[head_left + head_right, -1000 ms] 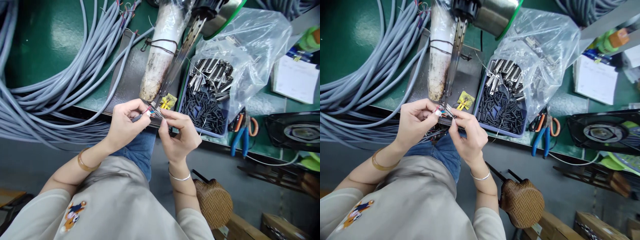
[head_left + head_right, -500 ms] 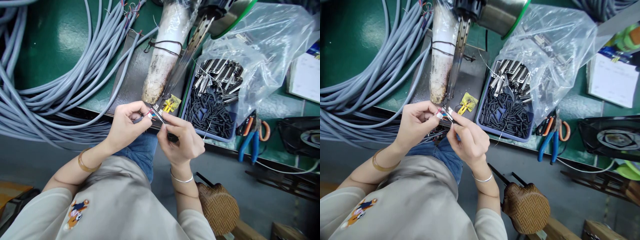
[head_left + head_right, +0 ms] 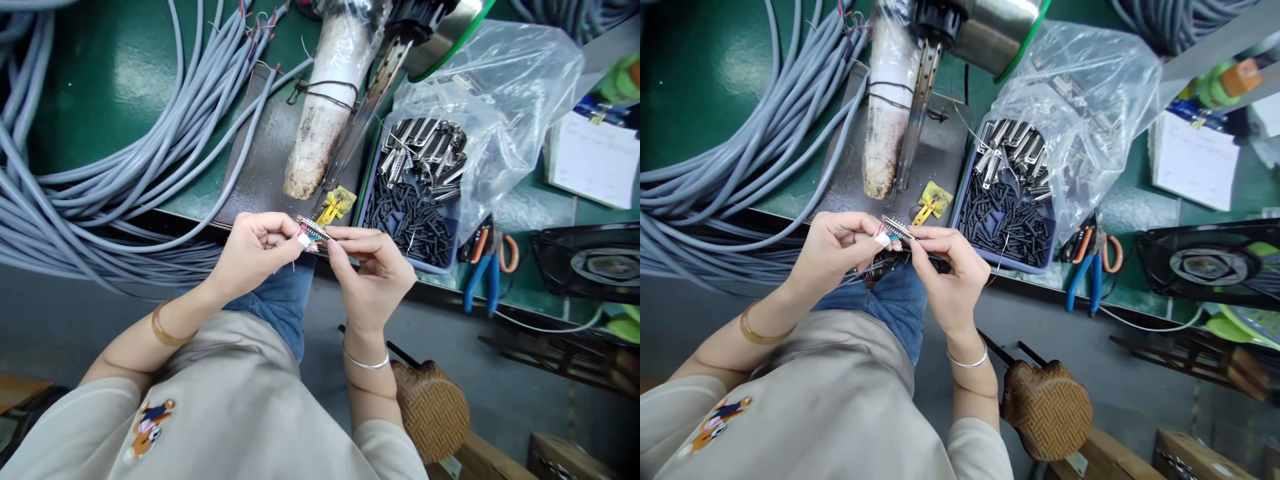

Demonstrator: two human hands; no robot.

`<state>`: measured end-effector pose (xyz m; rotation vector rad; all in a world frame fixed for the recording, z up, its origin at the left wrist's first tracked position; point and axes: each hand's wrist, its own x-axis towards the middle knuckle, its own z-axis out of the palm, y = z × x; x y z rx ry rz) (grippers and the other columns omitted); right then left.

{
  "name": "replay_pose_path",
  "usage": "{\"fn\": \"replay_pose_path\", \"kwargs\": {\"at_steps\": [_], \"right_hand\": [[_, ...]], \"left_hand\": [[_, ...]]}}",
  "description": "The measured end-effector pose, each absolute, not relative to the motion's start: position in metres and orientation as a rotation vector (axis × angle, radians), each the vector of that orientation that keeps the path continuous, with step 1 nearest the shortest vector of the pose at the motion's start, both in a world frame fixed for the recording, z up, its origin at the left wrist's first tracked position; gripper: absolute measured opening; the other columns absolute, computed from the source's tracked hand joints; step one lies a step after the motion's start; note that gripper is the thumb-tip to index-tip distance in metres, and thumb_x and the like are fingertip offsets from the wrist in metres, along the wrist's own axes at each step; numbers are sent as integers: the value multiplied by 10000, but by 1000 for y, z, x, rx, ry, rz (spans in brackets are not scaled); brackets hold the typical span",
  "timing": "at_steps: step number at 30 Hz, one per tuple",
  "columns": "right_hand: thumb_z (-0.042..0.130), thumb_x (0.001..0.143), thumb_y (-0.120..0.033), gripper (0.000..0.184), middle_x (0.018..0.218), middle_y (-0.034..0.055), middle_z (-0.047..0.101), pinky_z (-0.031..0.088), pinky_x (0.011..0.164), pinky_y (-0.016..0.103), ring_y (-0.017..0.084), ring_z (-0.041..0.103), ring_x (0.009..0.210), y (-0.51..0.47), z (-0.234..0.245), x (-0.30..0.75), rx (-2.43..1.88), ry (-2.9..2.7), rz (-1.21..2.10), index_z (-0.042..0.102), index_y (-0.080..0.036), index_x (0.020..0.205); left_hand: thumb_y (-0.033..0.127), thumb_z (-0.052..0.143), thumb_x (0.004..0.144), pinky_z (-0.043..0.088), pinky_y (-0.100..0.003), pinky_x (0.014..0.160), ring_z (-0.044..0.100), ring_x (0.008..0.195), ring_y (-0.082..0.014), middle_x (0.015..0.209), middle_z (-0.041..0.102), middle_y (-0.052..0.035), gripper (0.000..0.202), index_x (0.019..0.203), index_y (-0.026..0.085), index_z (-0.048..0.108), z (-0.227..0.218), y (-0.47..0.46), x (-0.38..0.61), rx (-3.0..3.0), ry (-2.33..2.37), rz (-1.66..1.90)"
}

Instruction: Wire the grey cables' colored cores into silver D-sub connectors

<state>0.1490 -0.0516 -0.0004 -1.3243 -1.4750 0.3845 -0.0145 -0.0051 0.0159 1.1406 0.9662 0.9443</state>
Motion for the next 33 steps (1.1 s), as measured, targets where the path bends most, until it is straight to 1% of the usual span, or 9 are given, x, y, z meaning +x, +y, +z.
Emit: {"fn": "replay_pose_path", "kwargs": {"at_steps": [4,7,11,17,23,28,33], "right_hand": [[713,886,-106,130,967,16,808,647,753,308,163,781,867,-51,-2,145,-1281,-1634,68,672,-229,902],[714,889,-106,143,986,23,811,650,755,314,170,786,866,-48,-5,144,-1255,-1693,-46,663,-234,928],[703,891,-102,148,980,20,806,653,766,324,175,785,871,-45,-7,144,-1254,-1677,-25,654,-237,927],[695,876,-89,153,1009,26,797,646,820,322,169,775,923,-41,-7,146,-1226,-1588,188,628,-225,899],[705,864,-79,163,1009,25,793,649,800,332,178,776,912,-38,-7,148,-1219,-1601,215,635,-224,887],[723,852,-71,170,1004,21,793,645,791,308,173,774,923,-34,-3,148,-1199,-1619,187,645,-219,880],[740,841,-72,182,987,14,801,638,800,314,173,774,897,-31,0,148,-1202,-1683,67,652,-226,878]], "left_hand": [[186,704,704,315,-155,374,414,418,-35,563,579,8,120,617,141,634,12,-5,-11,1140,1006,1036],[184,698,705,310,-155,372,409,419,-31,591,602,2,123,617,142,621,10,-4,-10,1162,1030,1068],[158,679,695,299,-159,368,393,411,-25,603,595,11,130,607,152,585,11,-2,-9,1195,1050,1074],[161,661,709,241,-170,367,342,390,-30,515,459,57,153,613,175,543,10,0,-8,1224,1070,1089],[164,663,711,264,-176,415,363,449,-39,546,470,43,141,617,167,559,10,2,-8,1276,1102,1082],[163,678,720,226,-164,386,328,417,-23,527,464,53,150,615,160,571,14,4,-7,1250,1088,1106],[161,684,733,274,-146,371,381,387,-26,500,473,58,169,615,161,563,17,6,-9,1218,1051,1094]]}}
